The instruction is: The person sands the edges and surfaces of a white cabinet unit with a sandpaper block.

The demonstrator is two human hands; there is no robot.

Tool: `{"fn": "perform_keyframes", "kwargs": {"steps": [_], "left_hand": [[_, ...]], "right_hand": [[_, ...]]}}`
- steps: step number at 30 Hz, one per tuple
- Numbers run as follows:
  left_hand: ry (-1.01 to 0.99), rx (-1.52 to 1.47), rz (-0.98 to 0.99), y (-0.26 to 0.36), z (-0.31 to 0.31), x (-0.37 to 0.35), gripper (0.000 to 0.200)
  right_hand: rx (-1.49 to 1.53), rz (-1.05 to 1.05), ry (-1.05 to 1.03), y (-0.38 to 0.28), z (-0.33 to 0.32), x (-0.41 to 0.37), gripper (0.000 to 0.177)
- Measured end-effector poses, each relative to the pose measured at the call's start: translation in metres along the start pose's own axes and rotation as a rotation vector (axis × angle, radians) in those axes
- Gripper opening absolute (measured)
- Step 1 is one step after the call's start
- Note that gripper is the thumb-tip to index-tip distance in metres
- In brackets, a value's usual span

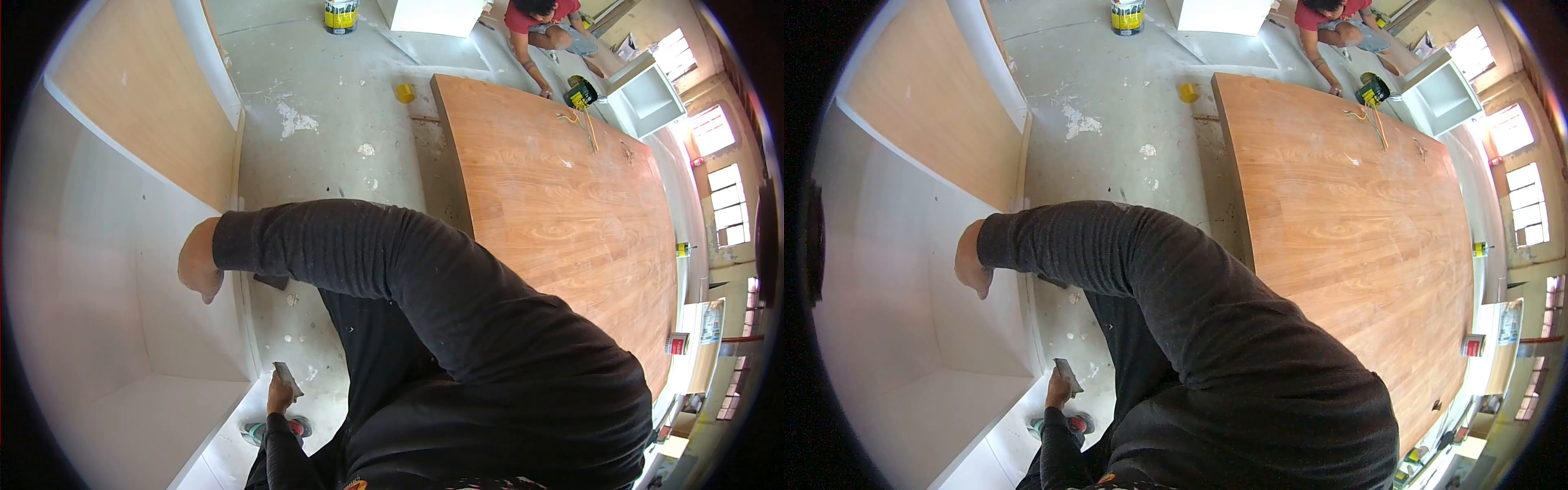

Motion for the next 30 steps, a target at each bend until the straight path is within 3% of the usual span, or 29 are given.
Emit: {"fn": "perform_keyframes", "kwargs": {"steps": [4, 22, 24, 30], "left_hand": [[0.031, -0.059, 0.008, 0.001, 0.001, 0.000, 0.036], [-0.040, 0.011, -0.005, 0.020, 0.001, -0.010, 0.048], [-0.005, 0.020, 0.015, 0.016, 0.000, -0.008, 0.051], [-0.022, -0.016, -0.023, 0.004, 0.002, -0.001, 0.053]], "right_hand": [[0.000, 0.005, 0.000, 0.001, 0.001, 0.001, 0.043], [-0.020, 0.008, 0.011, 0.001, 0.001, 0.003, 0.042], [-0.049, -0.018, -0.038, 0.000, 0.002, 0.003, 0.052], [-0.037, -0.011, -0.044, 0.000, 0.002, 0.004, 0.051]]}}
Point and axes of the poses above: each hand's wrist, its own x-axis towards the middle knuckle, its own z-axis out of the palm, y = z × x, the point moved 6 cm from there along x, towards the middle knuckle, and after that the axes turned 6 degrees about z, right-handed, at the moved point
